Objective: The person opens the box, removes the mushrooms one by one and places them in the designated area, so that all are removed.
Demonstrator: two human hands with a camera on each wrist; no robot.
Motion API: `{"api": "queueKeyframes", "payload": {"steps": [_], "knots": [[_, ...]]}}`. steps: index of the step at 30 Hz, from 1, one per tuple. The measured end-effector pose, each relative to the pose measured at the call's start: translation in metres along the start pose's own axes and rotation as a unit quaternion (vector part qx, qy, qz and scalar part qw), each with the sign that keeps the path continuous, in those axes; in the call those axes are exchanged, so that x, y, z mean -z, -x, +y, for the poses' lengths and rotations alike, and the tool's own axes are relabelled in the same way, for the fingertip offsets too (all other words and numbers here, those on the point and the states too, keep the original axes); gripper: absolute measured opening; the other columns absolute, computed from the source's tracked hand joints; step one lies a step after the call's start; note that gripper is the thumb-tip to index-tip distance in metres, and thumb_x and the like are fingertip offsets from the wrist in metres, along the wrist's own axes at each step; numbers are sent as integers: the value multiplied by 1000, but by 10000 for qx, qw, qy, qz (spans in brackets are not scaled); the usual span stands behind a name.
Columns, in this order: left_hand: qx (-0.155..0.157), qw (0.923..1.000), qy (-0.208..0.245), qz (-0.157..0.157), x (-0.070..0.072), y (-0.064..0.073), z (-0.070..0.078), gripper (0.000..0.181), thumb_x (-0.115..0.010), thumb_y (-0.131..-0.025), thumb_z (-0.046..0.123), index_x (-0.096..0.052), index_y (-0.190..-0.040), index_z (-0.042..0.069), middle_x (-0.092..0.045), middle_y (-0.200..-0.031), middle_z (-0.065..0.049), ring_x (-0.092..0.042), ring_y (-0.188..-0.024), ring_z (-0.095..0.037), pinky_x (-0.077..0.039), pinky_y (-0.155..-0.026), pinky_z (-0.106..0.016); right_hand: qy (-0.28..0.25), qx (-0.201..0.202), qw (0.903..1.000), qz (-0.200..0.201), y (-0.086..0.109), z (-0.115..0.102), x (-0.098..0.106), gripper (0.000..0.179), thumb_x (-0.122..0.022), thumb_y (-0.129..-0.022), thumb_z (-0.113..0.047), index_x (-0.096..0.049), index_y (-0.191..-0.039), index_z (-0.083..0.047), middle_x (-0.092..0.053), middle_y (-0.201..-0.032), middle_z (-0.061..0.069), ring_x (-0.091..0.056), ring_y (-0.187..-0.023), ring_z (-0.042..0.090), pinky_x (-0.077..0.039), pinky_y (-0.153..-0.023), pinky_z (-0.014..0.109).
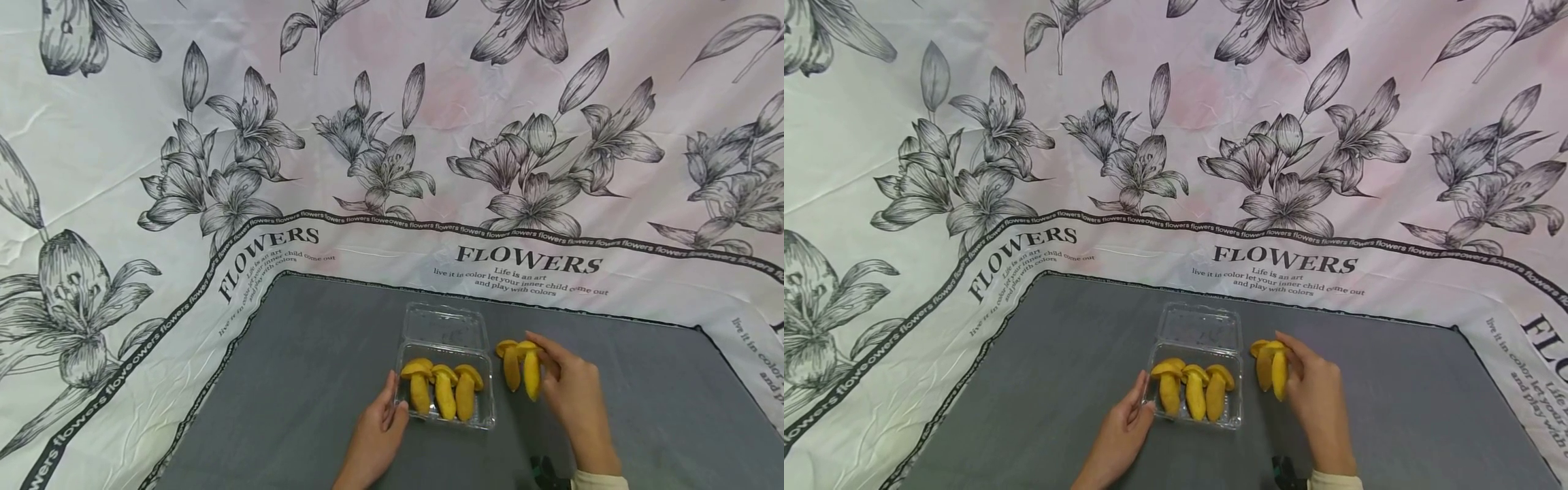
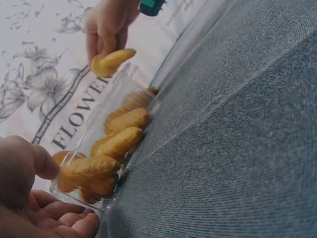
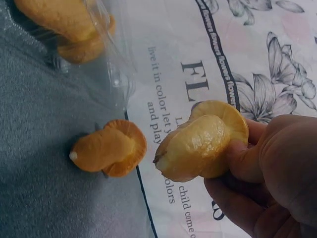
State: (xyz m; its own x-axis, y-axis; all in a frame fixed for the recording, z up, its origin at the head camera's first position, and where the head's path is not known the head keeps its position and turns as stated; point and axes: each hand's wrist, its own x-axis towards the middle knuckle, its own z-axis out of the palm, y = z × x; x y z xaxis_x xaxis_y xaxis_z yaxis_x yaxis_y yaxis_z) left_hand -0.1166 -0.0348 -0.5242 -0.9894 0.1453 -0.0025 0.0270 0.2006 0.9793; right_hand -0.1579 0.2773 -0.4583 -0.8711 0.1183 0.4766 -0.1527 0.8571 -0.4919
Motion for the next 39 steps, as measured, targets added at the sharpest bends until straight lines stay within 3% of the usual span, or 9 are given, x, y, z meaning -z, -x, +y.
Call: {"api": "queueKeyframes", "payload": {"steps": [5,9,24,30,39], "knots": [[-101,9999,77,24,0,1,1,66,-58,-110,21,-28,-164,-3,-33,-167,-18,-39,-150,-36,-44,-116,-45,-11,-86,9999,143,1,5,2,37,-66,-99,8,-76,-129,-10,-74,-81,17,-35,-51,15,-29,-42,26],[-216,9996,192,43,0,3,1,65,-59,-110,19,-29,-163,-4,-34,-166,-20,-40,-150,-37,-45,-115,-44,12,-236,9996,126,0,8,5,36,-64,-101,6,-75,-132,-8,-77,-100,25,-37,-48,16,-31,-39,26],[-86,9999,68,63,-1,0,-1,66,-57,-111,22,-28,-163,-5,-34,-167,-20,-39,-150,-37,-45,-116,-42,292,-599,9977,151,-2,19,8,35,-62,-101,7,-75,-131,-6,-76,-104,28,-43,-50,20,-34,-41,27],[-37,10000,35,51,-1,0,0,66,-57,-111,23,-28,-164,-3,-35,-166,-18,-39,-150,-36,-44,-116,-45,365,-846,9957,64,-2,23,9,35,-62,-101,8,-74,-131,-5,-75,-111,29,-55,-58,27,-39,-45,29],[23,10000,42,11,-1,0,2,67,-57,-111,25,-28,-164,-3,-34,-167,-18,-39,-151,-36,-43,-117,-48,505,-955,9941,-70,-4,29,10,33,-61,-102,6,-72,-132,-4,-74,-111,31,-57,-60,30,-42,-49,33]]}}
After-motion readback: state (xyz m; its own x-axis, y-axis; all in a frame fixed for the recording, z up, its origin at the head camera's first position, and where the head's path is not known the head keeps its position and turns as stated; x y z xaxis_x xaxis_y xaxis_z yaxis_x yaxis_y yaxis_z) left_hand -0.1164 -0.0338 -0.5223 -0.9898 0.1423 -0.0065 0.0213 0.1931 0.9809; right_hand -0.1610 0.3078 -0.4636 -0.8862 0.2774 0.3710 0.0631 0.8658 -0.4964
